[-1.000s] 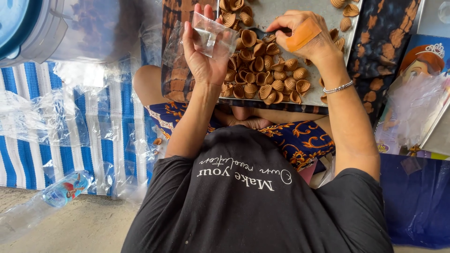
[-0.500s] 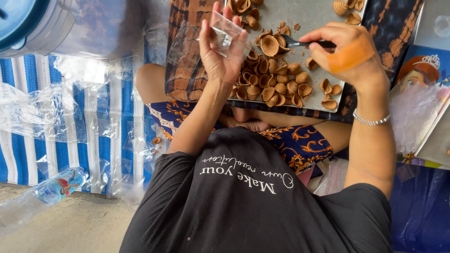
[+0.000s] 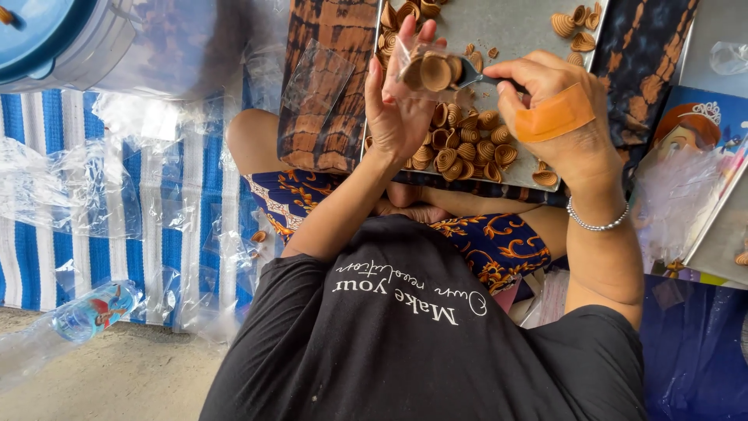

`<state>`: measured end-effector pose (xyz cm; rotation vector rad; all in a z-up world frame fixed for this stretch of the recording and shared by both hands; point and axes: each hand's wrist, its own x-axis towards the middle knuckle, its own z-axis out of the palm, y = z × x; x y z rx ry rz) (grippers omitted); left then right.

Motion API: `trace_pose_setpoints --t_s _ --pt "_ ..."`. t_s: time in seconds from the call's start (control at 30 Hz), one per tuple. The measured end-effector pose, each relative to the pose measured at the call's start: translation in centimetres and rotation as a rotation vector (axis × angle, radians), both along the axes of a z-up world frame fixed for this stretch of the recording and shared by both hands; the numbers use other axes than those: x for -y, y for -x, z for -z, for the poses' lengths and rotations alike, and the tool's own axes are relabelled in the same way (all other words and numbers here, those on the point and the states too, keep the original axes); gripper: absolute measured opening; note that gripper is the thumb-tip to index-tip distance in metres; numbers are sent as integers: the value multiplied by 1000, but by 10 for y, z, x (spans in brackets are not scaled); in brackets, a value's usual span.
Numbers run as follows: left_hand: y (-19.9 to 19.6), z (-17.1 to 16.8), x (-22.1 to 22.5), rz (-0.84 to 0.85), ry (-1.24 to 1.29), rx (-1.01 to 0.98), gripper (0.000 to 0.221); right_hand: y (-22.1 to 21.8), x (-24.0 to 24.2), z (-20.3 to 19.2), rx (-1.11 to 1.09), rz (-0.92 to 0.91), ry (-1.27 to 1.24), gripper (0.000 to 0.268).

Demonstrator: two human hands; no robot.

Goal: Packaging small cone-shaped snacks into plastic bags by hand and using a spoon.

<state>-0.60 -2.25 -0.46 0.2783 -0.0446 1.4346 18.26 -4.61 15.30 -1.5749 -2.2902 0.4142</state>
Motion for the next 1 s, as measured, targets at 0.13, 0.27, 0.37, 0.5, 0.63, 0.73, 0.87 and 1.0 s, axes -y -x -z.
trace_pose_setpoints --t_s 0.13,0.27,0.37,0.5,0.63,0.73,0.87,1.0 --pt "11 -6 -1 189 129 -104 70 -6 4 -11 100 -49 -164 26" --pt "19 -23 -1 320 217 -272 75 0 9 -10 305 -119 -440 41" --pt "18 -26 3 306 229 -322 68 2 13 -15 371 -70 -596 33" --pt "17 -17 5 283 211 -167 68 -5 28 -33 351 -32 -563 26" --pt "10 -13 2 285 269 -109 77 -6 32 -28 337 -31 -501 24" --pt "3 -10 7 314 262 -142 82 3 26 -19 355 -39 -512 29" --pt "5 -10 8 321 244 -131 80 -3 22 -13 288 -42 -565 29" --pt "8 -3 5 272 227 -118 80 -6 29 -24 281 -3 -544 33"
